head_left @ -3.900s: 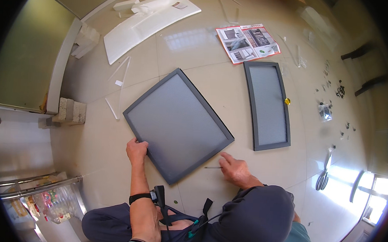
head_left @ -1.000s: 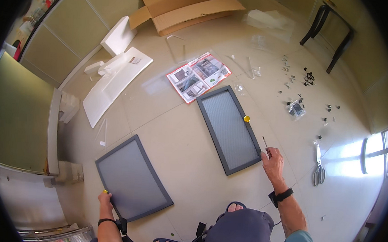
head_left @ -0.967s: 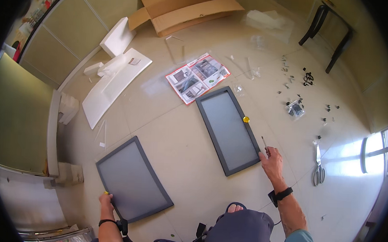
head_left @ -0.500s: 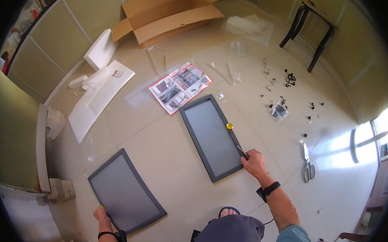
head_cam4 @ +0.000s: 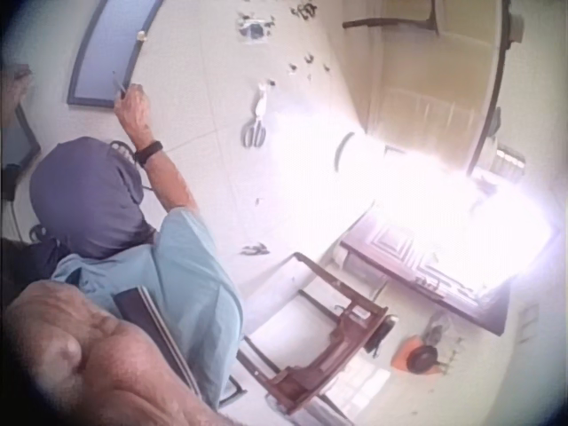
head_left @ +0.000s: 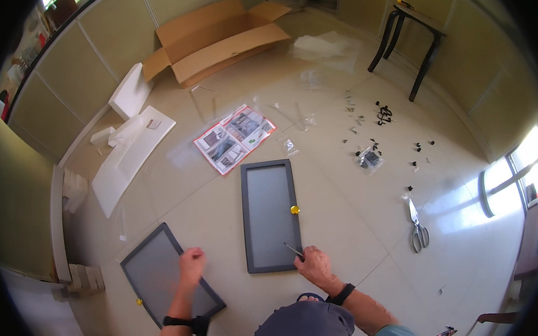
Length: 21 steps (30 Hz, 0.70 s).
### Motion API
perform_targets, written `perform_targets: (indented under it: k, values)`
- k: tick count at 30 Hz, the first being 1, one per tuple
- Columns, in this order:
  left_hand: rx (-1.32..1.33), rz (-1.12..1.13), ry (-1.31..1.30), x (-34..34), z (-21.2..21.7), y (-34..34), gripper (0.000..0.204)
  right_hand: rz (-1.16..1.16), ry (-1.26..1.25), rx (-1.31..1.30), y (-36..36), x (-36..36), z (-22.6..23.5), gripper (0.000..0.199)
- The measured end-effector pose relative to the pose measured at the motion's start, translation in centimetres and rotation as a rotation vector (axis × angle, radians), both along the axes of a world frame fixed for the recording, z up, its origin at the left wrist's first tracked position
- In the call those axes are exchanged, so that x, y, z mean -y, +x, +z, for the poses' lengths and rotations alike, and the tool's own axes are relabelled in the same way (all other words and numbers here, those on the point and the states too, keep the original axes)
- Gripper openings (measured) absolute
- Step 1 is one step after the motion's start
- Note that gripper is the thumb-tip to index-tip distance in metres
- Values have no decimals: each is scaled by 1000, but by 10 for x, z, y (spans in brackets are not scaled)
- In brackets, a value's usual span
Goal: The person attaches metal hardware and handles to mesh-paneled door frames using a screwdriver while sitting on a tiled floor.
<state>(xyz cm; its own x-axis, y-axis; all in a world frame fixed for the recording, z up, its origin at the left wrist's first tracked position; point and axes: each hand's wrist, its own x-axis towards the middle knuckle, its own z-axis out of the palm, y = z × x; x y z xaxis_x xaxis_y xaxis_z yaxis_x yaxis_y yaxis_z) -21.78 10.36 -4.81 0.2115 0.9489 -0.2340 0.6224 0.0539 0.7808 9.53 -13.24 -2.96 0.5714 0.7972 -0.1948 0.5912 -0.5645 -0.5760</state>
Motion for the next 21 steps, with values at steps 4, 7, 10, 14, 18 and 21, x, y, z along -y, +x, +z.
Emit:
perform_targets:
  k: [4, 7, 10, 14, 18, 21]
  values:
    - [177, 32, -234, 44, -20, 74, 37, -55, 37, -34, -4, -3, -1, 29]
    - [9, -85, -135, 68, -6, 113, 43, -81, 61, -67, -8, 3, -4, 29]
    - [-56, -105, -84, 70, -10, 121, 40, -70, 134, -56, -3, -5, -5, 28]
    - [-207, -131, -72, 73, 4, 131, 31, -16, 81, -55, 2, -1, -3, 30]
    - [-300, -94, -90, 72, 12, 130, 28, -32, 82, -78, -2, -3, -2, 29]
    - [-324, -87, -76, 76, 17, 136, 29, -57, 93, -68, -3, 0, -8, 28]
